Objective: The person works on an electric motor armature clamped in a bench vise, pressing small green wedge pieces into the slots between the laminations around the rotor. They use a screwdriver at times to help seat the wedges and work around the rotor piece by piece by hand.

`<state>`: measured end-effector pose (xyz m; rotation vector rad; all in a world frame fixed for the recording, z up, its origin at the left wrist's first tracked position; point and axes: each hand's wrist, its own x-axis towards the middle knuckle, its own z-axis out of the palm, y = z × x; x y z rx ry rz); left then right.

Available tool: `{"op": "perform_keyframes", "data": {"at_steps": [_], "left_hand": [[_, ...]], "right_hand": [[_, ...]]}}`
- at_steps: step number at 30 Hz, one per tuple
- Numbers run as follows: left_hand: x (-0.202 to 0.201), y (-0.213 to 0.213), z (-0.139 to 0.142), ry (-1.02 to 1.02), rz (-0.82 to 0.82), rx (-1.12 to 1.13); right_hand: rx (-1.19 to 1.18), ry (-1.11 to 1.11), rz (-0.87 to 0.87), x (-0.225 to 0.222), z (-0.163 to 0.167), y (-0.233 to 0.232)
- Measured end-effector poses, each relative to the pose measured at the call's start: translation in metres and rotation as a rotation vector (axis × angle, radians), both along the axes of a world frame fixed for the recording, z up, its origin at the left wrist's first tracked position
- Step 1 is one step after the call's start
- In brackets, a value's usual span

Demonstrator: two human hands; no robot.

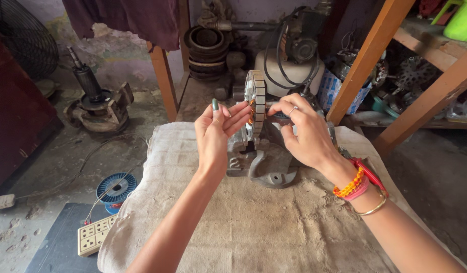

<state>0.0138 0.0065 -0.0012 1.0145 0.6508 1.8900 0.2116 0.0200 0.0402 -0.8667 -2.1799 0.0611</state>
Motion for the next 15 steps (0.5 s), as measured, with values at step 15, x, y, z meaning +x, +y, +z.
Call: {"op": "perform_keyframes", "data": {"at_steps": [15], "left_hand": [[0.012, -0.037, -0.005, 0.86, 0.594, 0.201]], "right_hand": [[0.087, -0.009, -0.031, -0.005, -0.001, 0.001]]}}
